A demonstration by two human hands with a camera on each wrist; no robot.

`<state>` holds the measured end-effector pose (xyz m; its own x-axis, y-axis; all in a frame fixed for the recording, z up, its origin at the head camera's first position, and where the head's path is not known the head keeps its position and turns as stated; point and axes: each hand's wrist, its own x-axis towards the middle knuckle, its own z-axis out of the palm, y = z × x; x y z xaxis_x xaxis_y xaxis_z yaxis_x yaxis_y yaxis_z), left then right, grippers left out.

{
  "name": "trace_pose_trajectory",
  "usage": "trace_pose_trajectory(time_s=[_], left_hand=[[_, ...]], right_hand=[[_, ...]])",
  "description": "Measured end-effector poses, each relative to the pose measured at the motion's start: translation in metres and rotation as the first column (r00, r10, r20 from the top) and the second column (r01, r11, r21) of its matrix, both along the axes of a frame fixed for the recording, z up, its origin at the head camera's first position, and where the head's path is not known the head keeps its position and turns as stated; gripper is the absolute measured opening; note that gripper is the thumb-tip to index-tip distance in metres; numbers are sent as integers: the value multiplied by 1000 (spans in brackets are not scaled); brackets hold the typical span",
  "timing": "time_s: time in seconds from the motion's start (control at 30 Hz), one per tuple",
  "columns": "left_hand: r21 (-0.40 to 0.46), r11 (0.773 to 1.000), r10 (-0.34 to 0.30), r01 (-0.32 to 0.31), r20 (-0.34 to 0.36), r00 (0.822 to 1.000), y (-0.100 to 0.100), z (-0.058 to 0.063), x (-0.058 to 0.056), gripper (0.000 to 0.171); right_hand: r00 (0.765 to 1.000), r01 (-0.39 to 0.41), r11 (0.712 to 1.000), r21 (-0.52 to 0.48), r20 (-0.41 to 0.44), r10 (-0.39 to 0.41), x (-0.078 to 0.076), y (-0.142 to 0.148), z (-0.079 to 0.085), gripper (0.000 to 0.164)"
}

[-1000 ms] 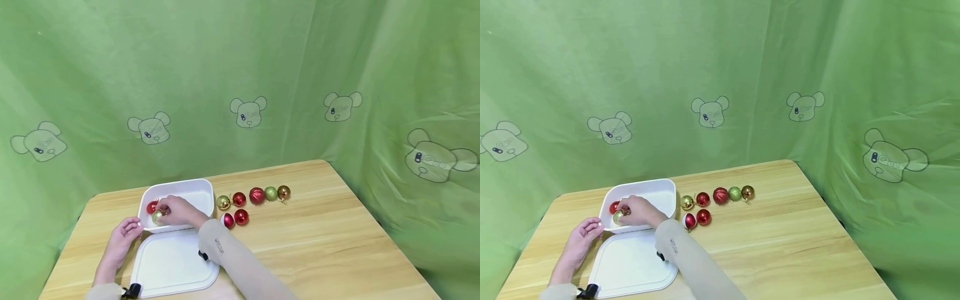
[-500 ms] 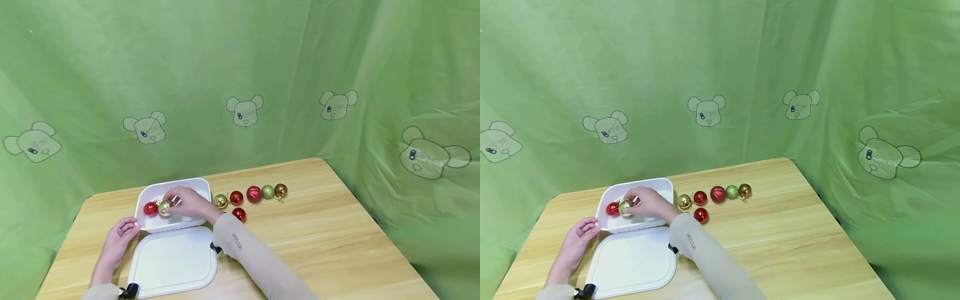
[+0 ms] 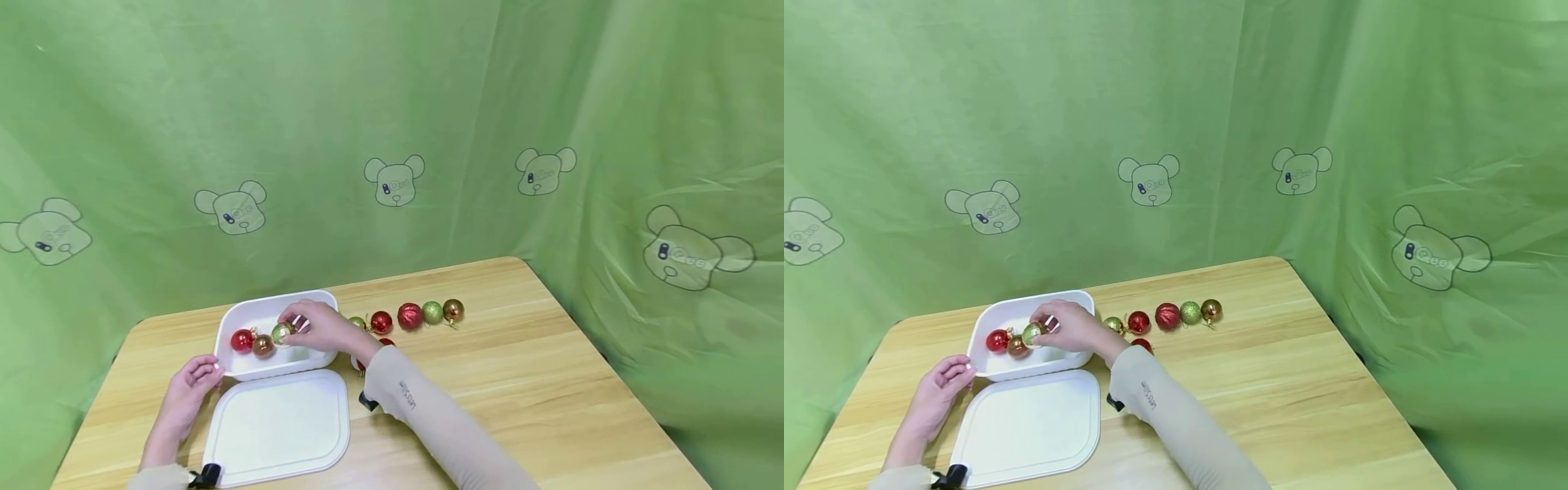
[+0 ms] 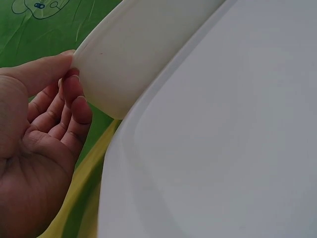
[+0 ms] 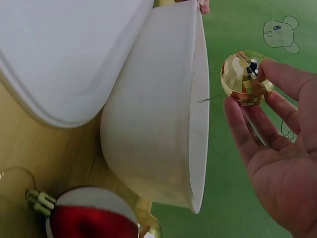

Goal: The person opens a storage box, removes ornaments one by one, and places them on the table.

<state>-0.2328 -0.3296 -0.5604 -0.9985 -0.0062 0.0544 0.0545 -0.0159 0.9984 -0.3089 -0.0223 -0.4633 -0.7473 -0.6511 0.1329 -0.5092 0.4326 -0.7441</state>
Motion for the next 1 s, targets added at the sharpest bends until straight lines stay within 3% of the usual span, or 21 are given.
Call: trace_pose_trajectory(time_s=[0.57, 1.0], left_hand=[[0, 1000, -5, 5, 10, 1000, 0, 1, -1, 25], [25, 1000, -18, 18, -27, 999, 0, 0, 0, 23]], right_hand=[[999, 30, 1000, -3, 23, -30, 3, 44, -1, 38], [997, 66, 998, -16, 40, -65, 4, 77, -5, 36]])
